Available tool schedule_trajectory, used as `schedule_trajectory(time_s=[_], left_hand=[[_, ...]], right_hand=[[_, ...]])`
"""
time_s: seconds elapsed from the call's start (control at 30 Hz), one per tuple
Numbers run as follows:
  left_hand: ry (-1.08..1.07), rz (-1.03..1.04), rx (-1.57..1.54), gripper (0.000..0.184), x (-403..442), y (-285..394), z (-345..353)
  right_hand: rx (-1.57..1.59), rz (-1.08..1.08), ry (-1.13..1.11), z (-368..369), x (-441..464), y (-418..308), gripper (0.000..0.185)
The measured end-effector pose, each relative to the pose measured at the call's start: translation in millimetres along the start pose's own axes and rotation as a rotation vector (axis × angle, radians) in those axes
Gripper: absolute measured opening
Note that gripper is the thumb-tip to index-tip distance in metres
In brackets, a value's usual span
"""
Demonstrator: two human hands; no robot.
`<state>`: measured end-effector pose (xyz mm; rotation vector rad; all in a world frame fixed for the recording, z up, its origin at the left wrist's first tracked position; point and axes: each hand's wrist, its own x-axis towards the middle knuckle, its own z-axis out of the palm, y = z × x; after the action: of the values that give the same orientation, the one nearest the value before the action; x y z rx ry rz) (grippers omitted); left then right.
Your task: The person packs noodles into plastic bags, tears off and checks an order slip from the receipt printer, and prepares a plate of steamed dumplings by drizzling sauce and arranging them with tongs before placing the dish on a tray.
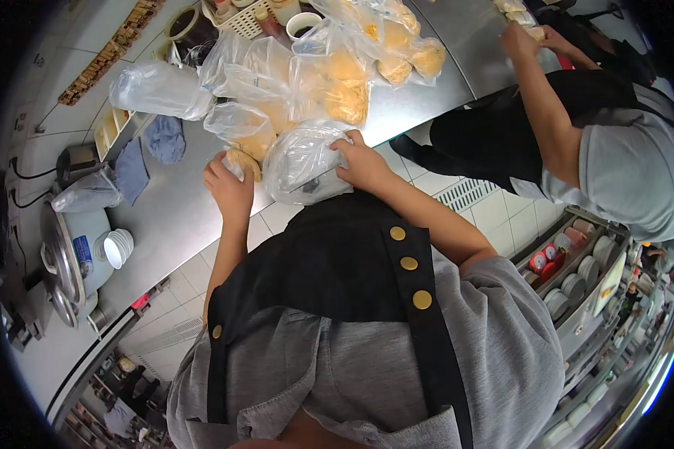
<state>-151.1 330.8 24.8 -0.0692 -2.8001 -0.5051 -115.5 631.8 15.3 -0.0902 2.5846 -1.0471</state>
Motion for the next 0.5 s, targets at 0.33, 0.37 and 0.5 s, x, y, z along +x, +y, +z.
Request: schedule_trajectory(time_s=[0.33,0.37,0.5], left_hand=[[-0.368,-0.885,-1.094,0.065,3.9,-43.6,7.0],[-0.375,-0.881,-1.093,0.065,-1.4,-41.6,-4.8],[-0.591,-0.194,-0.964,0.064,-0.1,11.7,-44.4]], right_hand=[[-0.074,-0.015,-0.076,-12.8,-2.1,-19.3,0.079],[-0.070,-0.019,-0.087,-13.4,-2.8,-20.8,0.082],[-0.035,-0.053,-0.074,-8.8,-5.9,-18.8,0.088]])
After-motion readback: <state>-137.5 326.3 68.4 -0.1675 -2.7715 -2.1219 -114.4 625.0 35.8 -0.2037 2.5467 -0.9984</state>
